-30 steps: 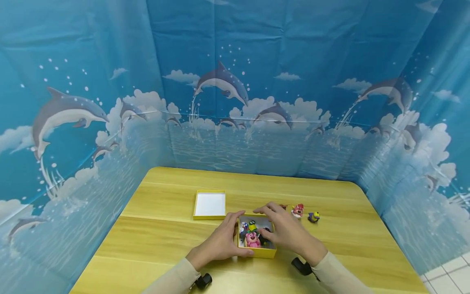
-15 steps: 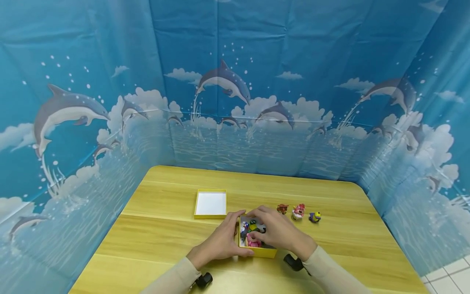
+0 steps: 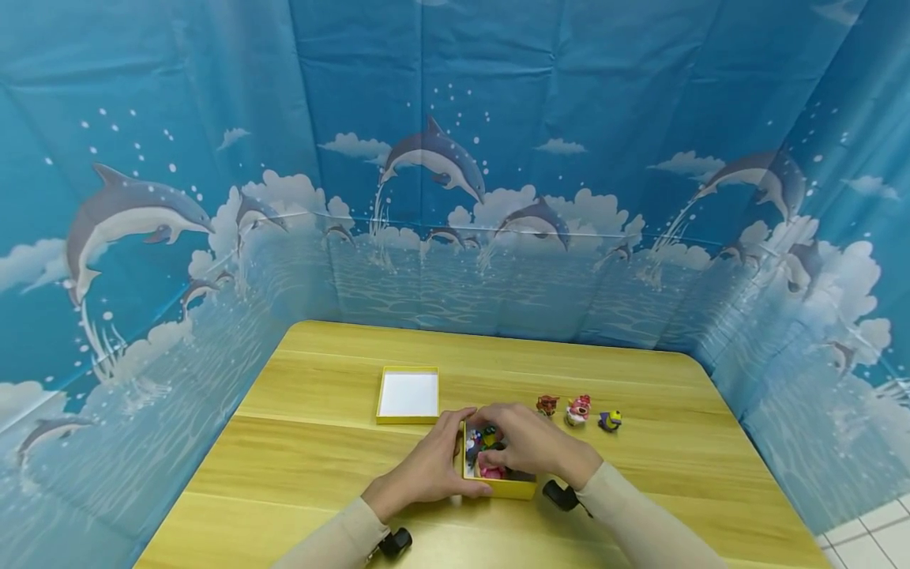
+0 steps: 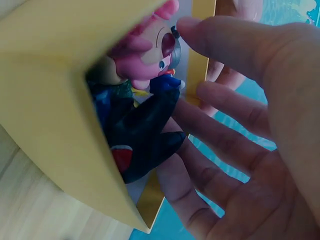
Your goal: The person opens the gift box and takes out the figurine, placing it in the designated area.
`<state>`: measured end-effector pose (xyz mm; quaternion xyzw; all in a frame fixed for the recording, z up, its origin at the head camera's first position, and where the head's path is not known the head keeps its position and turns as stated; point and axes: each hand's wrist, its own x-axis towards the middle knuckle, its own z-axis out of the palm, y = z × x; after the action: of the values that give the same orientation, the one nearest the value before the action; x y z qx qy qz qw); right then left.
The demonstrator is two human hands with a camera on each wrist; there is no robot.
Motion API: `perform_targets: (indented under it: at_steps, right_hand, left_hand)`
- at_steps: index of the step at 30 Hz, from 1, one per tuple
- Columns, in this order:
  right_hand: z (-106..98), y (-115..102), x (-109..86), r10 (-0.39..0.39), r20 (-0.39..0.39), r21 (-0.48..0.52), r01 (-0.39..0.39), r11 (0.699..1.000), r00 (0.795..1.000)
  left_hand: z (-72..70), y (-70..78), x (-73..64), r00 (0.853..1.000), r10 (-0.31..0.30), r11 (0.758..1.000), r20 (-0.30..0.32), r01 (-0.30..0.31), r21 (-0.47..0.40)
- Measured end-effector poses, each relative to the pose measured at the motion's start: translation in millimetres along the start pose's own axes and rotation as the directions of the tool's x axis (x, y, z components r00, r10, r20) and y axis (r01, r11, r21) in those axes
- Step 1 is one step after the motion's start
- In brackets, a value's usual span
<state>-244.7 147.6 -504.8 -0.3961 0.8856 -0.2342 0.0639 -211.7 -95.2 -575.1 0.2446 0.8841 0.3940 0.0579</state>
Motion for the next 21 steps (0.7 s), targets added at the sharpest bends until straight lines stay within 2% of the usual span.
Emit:
perform_targets:
  at_steps: [10,21]
  right_hand:
    - [3.2,8.5,12.2,-0.022,0.080,0.054,0.017,0.998,0.997]
    - [4.4,10.1,16.3,-0.014,0.057,0.130,0.007,0.991,0.998]
  left_hand:
    - [1.7,-1.9,0.4,1.000,-0.002,1.000,0.000,0.002,0.006]
    - [1.8,-0.7,0.7,1.000,-0.019,1.000,-0.005,0.019,-0.003]
